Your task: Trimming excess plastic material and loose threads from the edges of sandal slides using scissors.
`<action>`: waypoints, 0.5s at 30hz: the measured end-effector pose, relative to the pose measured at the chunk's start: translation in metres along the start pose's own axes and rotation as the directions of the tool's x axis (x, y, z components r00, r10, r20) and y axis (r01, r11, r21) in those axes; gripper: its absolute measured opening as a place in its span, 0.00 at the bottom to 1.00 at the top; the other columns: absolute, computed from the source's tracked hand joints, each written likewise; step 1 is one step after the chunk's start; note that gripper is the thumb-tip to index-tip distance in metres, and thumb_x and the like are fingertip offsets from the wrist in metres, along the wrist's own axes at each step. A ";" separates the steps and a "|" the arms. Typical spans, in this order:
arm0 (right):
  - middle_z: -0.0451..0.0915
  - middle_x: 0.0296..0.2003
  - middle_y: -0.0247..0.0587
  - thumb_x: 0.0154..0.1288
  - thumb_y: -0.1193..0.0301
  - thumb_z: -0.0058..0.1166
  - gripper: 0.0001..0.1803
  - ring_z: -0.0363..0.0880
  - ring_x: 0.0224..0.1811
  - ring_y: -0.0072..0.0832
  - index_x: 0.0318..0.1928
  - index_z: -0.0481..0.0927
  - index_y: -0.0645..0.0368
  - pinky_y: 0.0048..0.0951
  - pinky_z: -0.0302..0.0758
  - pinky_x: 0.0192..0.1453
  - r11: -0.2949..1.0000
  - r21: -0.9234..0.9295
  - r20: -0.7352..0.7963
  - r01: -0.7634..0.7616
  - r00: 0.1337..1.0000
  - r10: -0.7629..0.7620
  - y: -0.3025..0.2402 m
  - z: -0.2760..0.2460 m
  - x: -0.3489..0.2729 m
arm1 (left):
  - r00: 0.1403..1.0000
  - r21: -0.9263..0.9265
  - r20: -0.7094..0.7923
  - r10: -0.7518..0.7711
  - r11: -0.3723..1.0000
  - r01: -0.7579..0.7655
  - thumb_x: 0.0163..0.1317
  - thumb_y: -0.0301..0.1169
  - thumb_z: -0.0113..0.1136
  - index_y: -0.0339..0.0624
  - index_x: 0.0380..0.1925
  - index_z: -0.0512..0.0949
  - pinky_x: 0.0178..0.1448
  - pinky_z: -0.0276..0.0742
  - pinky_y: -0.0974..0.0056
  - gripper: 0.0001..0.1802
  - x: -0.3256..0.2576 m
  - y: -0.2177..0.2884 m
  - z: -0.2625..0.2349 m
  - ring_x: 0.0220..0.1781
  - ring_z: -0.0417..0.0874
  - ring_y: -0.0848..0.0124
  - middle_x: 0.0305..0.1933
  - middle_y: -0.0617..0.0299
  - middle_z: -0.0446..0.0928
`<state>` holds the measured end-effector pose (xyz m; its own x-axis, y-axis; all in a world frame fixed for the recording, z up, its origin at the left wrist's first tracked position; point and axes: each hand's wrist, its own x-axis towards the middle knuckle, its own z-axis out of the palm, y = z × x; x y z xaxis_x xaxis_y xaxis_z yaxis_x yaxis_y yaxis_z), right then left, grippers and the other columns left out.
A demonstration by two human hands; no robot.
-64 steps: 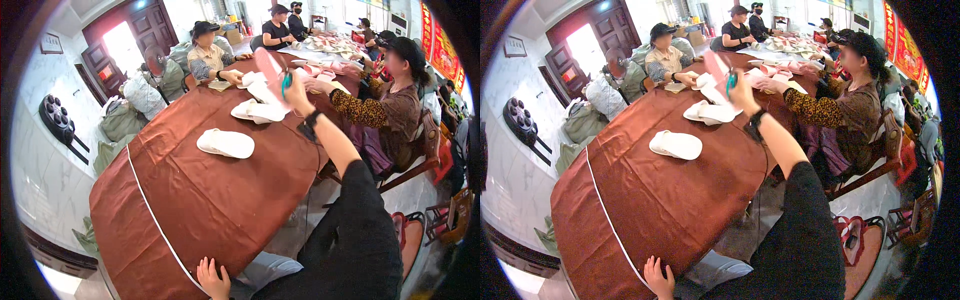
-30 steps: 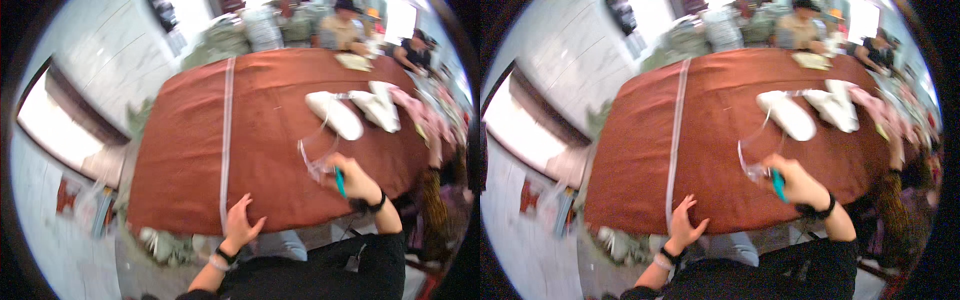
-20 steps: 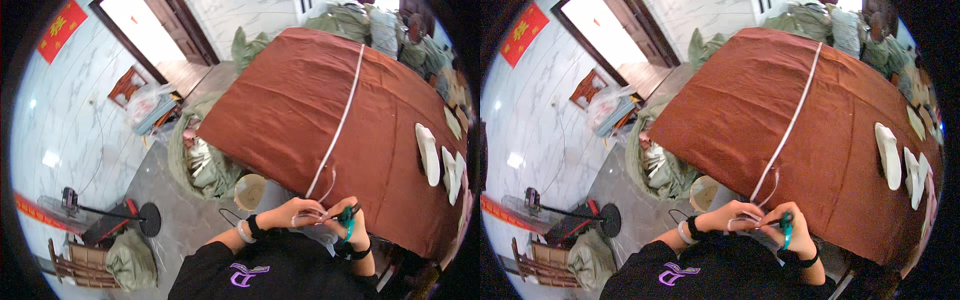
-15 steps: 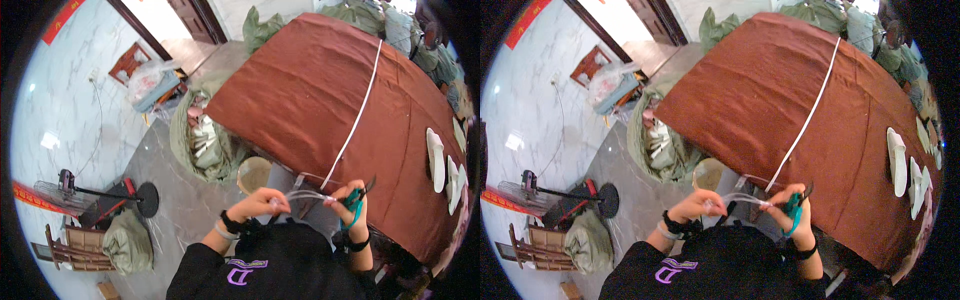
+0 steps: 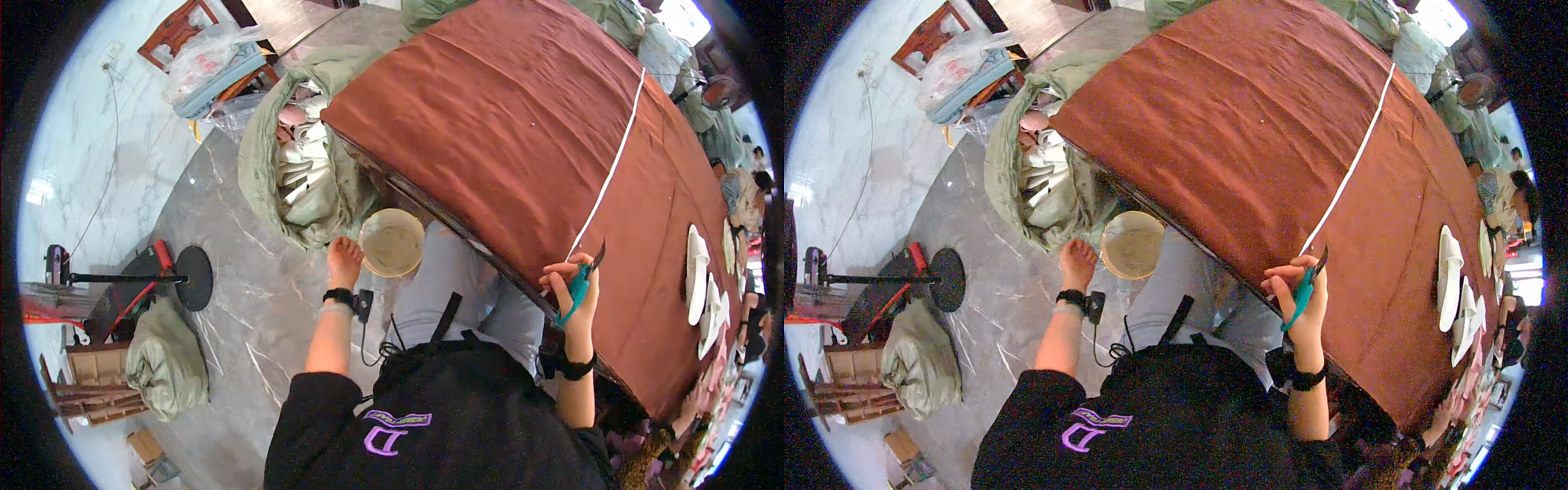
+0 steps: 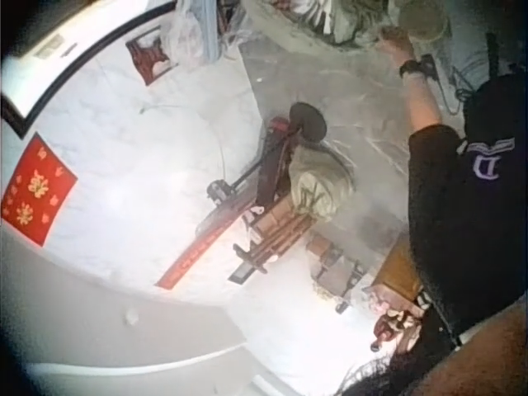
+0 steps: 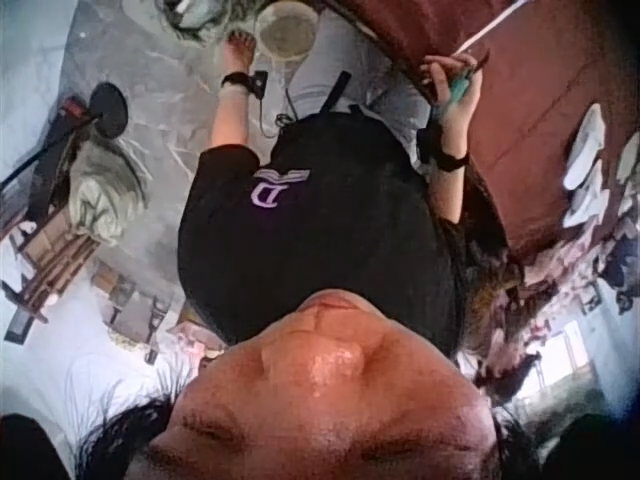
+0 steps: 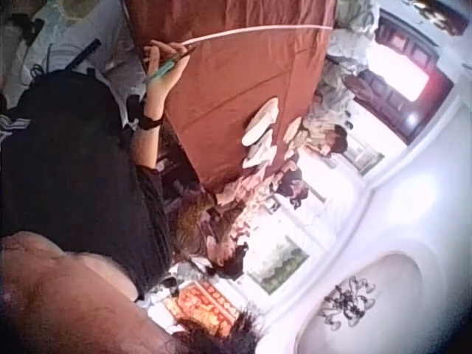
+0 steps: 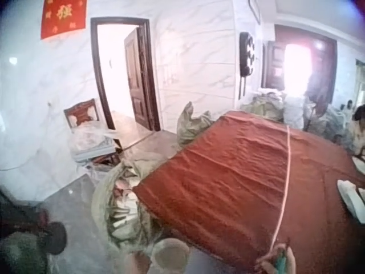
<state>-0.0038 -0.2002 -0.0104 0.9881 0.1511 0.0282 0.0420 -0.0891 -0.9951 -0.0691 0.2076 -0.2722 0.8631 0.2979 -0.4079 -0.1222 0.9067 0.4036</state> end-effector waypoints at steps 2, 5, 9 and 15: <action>0.79 0.32 0.47 0.59 0.83 0.50 0.18 0.80 0.31 0.30 0.48 0.60 0.62 0.27 0.78 0.36 1.000 -0.009 -0.044 0.006 0.999 -0.006 0.010 0.002 0.003 | 0.998 0.166 -0.068 0.000 0.986 0.011 0.59 0.36 0.51 0.44 0.33 0.71 0.30 0.66 0.64 0.09 0.033 -0.027 -0.033 0.26 0.70 0.68 0.25 0.63 0.71; 0.78 0.28 0.45 0.59 0.84 0.49 0.19 0.78 0.26 0.29 0.48 0.60 0.62 0.26 0.77 0.31 0.998 0.065 -0.052 -0.016 0.998 0.019 0.009 0.009 0.004 | 0.963 0.960 0.102 0.249 0.231 -0.161 0.52 0.31 0.57 0.36 0.43 0.72 0.52 0.70 0.59 0.18 0.065 -0.048 -0.090 0.44 0.75 0.54 0.38 0.52 0.76; 0.77 0.27 0.46 0.57 0.85 0.49 0.20 0.78 0.24 0.28 0.47 0.59 0.61 0.25 0.77 0.30 0.999 -0.042 -0.084 0.020 0.996 -0.024 0.028 -0.001 0.002 | 0.941 0.962 0.082 0.328 -0.272 0.012 0.50 0.29 0.60 0.28 0.51 0.67 0.55 0.70 0.62 0.28 0.082 -0.038 -0.075 0.51 0.76 0.57 0.48 0.47 0.76; 0.75 0.24 0.46 0.58 0.81 0.46 0.19 0.72 0.18 0.26 0.48 0.57 0.58 0.22 0.72 0.24 0.997 0.041 -0.177 0.064 0.983 -0.055 0.022 -0.002 0.000 | 0.870 0.913 0.075 0.487 0.318 -0.256 0.59 0.27 0.54 0.31 0.43 0.76 0.45 0.73 0.69 0.13 0.117 0.092 0.020 0.40 0.79 0.72 0.40 0.55 0.79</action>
<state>-0.0024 -0.2045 -0.0321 0.9948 -0.0208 0.0995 0.0986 -0.0388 -0.9944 0.0305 0.3201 -0.2670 0.7284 0.6783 -0.0972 0.1874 -0.0607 0.9804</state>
